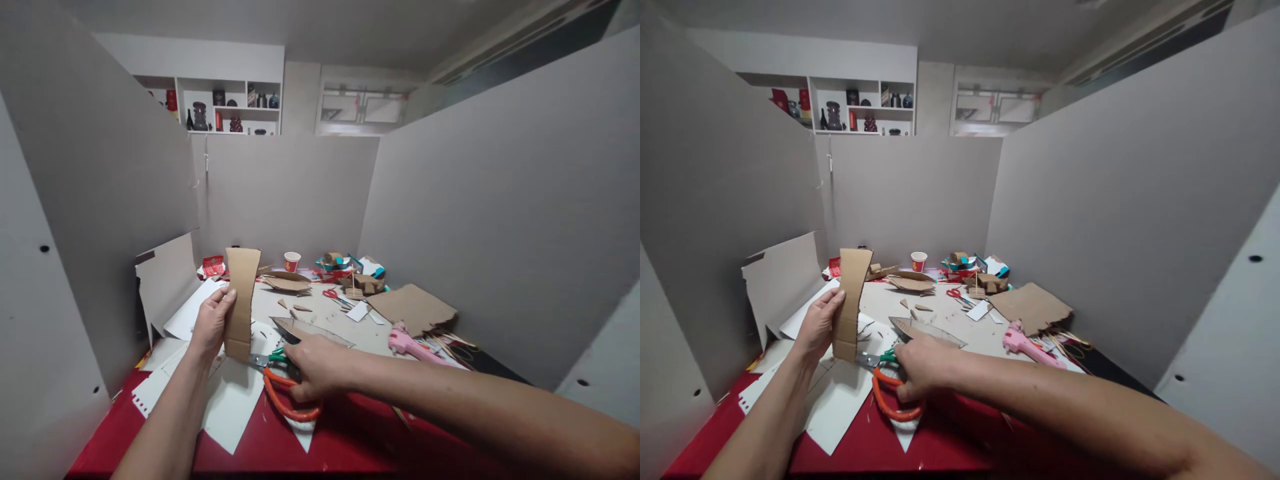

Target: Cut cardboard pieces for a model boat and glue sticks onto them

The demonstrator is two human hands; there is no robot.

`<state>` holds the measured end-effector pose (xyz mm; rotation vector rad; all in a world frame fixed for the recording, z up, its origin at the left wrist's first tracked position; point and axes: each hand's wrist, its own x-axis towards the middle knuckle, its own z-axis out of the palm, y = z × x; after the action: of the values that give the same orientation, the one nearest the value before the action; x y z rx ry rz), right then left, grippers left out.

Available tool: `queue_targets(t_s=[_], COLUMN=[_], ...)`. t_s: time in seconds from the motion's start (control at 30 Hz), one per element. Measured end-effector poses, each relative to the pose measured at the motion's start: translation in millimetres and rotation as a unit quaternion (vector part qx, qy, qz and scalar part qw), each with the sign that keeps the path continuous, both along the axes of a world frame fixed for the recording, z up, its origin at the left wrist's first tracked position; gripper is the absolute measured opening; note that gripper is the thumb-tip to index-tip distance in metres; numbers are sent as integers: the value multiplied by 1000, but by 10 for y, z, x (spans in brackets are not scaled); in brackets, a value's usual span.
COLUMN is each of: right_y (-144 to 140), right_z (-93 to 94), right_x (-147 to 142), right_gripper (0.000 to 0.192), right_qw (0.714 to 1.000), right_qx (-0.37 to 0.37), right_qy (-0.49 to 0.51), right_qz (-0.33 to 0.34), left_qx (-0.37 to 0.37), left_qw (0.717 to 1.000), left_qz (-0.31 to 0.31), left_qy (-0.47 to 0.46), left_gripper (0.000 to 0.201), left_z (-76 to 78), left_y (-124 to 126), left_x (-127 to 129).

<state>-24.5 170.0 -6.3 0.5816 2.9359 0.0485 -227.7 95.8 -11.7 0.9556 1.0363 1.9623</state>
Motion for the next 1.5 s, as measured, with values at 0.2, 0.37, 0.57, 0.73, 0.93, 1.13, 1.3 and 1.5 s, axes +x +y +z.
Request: queue_targets(t_s=[0.2,0.37,0.57,0.73,0.93,1.13,1.3,1.5], right_y=[-19,122,218,226,209,192,170,141], right_z=[218,225,110,93,123,175,159,177], right_x=[-13,351,732,872,872,812,750,751], right_gripper=[36,32,28,45,52,42,40,45], right_qw=[1000,994,945,907,940,949,936,926], right_qx=[19,-73,-254,-340,-271,-249,-276,-313], right_qy=[6,80,173,226,209,195,215,212], right_qz=[5,-26,-108,-101,-15,18,25,15], left_qx=[35,61,44,3,-27,-67,-82,-87], left_qw=[999,997,999,999,995,981,975,971], left_qz=[23,23,-7,-31,-53,-99,-130,-159], left_qy=[-23,-34,-6,32,81,153,163,159], left_gripper=[23,21,25,28,32,34,33,31], left_z=[0,37,77,44,47,84,76,96], left_y=[-24,-68,-72,-60,-68,-86,-111,-135], left_x=[-116,-150,-96,-54,1,111,132,128])
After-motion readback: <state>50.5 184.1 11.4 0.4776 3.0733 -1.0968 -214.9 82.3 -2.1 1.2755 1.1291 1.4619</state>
